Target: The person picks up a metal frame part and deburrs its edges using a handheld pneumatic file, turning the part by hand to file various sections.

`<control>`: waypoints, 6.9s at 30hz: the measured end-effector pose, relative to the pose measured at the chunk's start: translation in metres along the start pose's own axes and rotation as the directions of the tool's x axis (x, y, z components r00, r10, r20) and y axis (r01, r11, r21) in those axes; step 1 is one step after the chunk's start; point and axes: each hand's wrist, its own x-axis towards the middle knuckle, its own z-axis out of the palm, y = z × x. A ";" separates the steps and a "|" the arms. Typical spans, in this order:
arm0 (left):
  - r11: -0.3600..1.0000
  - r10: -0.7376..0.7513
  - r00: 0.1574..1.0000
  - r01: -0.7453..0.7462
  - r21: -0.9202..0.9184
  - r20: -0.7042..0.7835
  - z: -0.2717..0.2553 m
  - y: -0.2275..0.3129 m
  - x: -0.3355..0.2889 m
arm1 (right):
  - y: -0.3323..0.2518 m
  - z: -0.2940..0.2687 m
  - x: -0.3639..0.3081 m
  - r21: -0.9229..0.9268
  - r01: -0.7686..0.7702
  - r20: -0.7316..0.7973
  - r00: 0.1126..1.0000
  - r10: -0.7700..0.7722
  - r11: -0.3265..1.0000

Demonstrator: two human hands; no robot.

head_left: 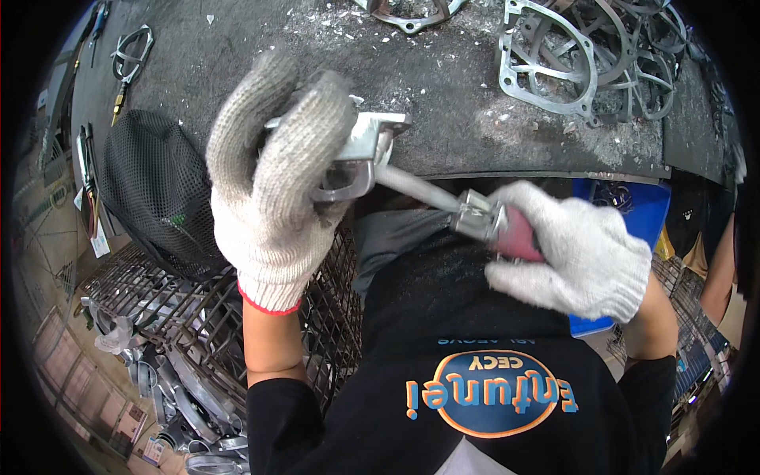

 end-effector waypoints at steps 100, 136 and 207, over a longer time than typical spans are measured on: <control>0.971 0.000 0.952 0.073 -0.229 0.305 -0.017 -0.006 0.053 | 0.016 0.006 -0.036 -0.355 -0.015 -0.330 0.937 -0.111 0.935; 0.995 -0.085 0.939 0.062 0.078 0.333 -0.020 0.035 0.041 | 0.020 -0.028 -0.019 0.057 -0.110 0.152 0.983 0.100 0.992; 0.984 0.171 0.917 -0.177 -0.015 0.362 -0.013 0.046 0.064 | 0.002 -0.029 -0.030 -0.489 -0.079 -0.340 0.934 -0.107 0.869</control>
